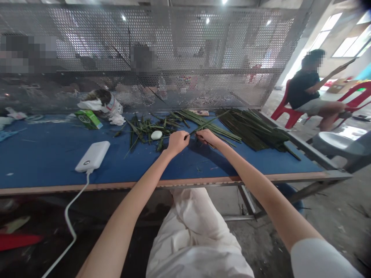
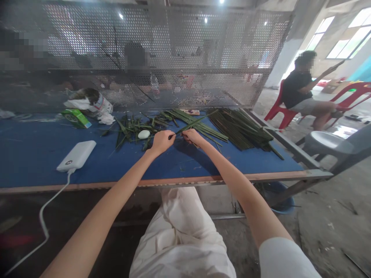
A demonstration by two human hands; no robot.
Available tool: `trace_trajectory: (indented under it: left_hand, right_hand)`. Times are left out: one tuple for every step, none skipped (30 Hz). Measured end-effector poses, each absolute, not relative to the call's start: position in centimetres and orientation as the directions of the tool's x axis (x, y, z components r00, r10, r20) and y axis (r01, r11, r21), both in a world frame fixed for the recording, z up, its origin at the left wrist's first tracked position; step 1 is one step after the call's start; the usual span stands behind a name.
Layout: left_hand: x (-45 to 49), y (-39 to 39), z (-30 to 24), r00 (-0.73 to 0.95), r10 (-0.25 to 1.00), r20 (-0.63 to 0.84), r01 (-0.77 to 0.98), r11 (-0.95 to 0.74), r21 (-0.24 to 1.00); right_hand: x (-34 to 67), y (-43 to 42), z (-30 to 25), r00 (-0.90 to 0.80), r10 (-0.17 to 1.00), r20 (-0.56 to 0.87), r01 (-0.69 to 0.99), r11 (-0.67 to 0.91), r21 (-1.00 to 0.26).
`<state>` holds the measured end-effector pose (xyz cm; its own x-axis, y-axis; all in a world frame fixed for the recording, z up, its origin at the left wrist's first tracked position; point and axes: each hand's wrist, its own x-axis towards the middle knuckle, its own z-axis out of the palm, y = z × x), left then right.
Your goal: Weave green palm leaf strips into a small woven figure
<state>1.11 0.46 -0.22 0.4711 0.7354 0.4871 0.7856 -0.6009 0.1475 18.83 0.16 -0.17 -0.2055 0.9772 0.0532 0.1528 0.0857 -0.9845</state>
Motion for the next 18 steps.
trace_trajectory:
  left_hand:
    - [1.11, 0.46, -0.24, 0.467, 0.735, 0.492, 0.787, -0.599, 0.147]
    - [1.11, 0.46, -0.26, 0.466, 0.733, 0.496, 0.786, -0.600, 0.149]
    - [1.11, 0.46, -0.29, 0.467, 0.731, 0.498, 0.782, -0.604, 0.152]
    - [1.12, 0.47, -0.33, 0.469, 0.728, 0.500, 0.778, -0.608, 0.156]
    - [1.13, 0.48, -0.37, 0.469, 0.726, 0.503, 0.775, -0.612, 0.160]
    - [1.13, 0.50, -0.41, 0.470, 0.725, 0.504, 0.772, -0.614, 0.163]
    - [1.12, 0.52, -0.44, 0.468, 0.725, 0.506, 0.772, -0.614, 0.166]
    - [1.11, 0.54, -0.47, 0.466, 0.726, 0.507, 0.771, -0.614, 0.170]
    - [1.09, 0.57, -0.49, 0.464, 0.727, 0.507, 0.770, -0.614, 0.176]
    - [1.06, 0.59, -0.49, 0.462, 0.728, 0.506, 0.768, -0.614, 0.182]
    - [1.04, 0.60, -0.49, 0.461, 0.730, 0.504, 0.767, -0.614, 0.188]
    - [1.03, 0.60, -0.48, 0.461, 0.731, 0.502, 0.765, -0.615, 0.192]
    - [1.02, 0.60, -0.47, 0.464, 0.732, 0.499, 0.762, -0.617, 0.196]
    - [1.02, 0.59, -0.46, 0.467, 0.733, 0.495, 0.759, -0.620, 0.201]
    - [1.02, 0.58, -0.46, 0.469, 0.733, 0.492, 0.755, -0.622, 0.207]
    - [1.03, 0.56, -0.45, 0.472, 0.733, 0.489, 0.750, -0.626, 0.214]
    - [1.04, 0.54, -0.45, 0.473, 0.734, 0.488, 0.746, -0.628, 0.222]
    - [1.04, 0.52, -0.46, 0.471, 0.734, 0.489, 0.744, -0.629, 0.228]
  right_hand:
    - [18.76, 0.20, -0.28, -0.200, 0.978, 0.057, 0.174, 0.092, -0.980]
    - [18.68, 0.22, -0.37, -0.194, 0.979, 0.059, 0.191, 0.096, -0.977]
    - [18.62, 0.20, -0.43, -0.185, 0.981, 0.058, 0.207, 0.096, -0.974]
    - [18.57, 0.17, -0.44, -0.178, 0.982, 0.057, 0.218, 0.096, -0.971]
    - [18.52, 0.11, -0.43, -0.177, 0.983, 0.058, 0.224, 0.097, -0.970]
    - [18.49, 0.04, -0.39, -0.176, 0.983, 0.058, 0.227, 0.098, -0.969]
    - [18.47, -0.04, -0.33, -0.178, 0.982, 0.056, 0.229, 0.096, -0.969]
    - [18.44, -0.12, -0.26, -0.181, 0.982, 0.054, 0.231, 0.096, -0.968]
    - [18.42, -0.19, -0.19, -0.181, 0.982, 0.053, 0.233, 0.095, -0.968]
    - [18.40, -0.25, -0.12, -0.181, 0.982, 0.051, 0.235, 0.093, -0.968]
    - [18.38, -0.29, -0.06, -0.179, 0.983, 0.051, 0.235, 0.093, -0.967]
    - [18.36, -0.33, -0.02, -0.179, 0.983, 0.052, 0.235, 0.094, -0.968]
    - [18.34, -0.35, 0.02, -0.180, 0.983, 0.049, 0.234, 0.091, -0.968]
    - [18.33, -0.36, 0.04, -0.180, 0.983, 0.044, 0.234, 0.086, -0.969]
    - [18.33, -0.36, 0.03, -0.181, 0.983, 0.037, 0.234, 0.080, -0.969]
    - [18.33, -0.35, 0.01, -0.182, 0.983, 0.031, 0.237, 0.075, -0.969]
    - [18.34, -0.33, -0.03, -0.183, 0.983, 0.027, 0.238, 0.071, -0.969]
    - [18.35, -0.30, -0.09, -0.185, 0.982, 0.024, 0.237, 0.068, -0.969]
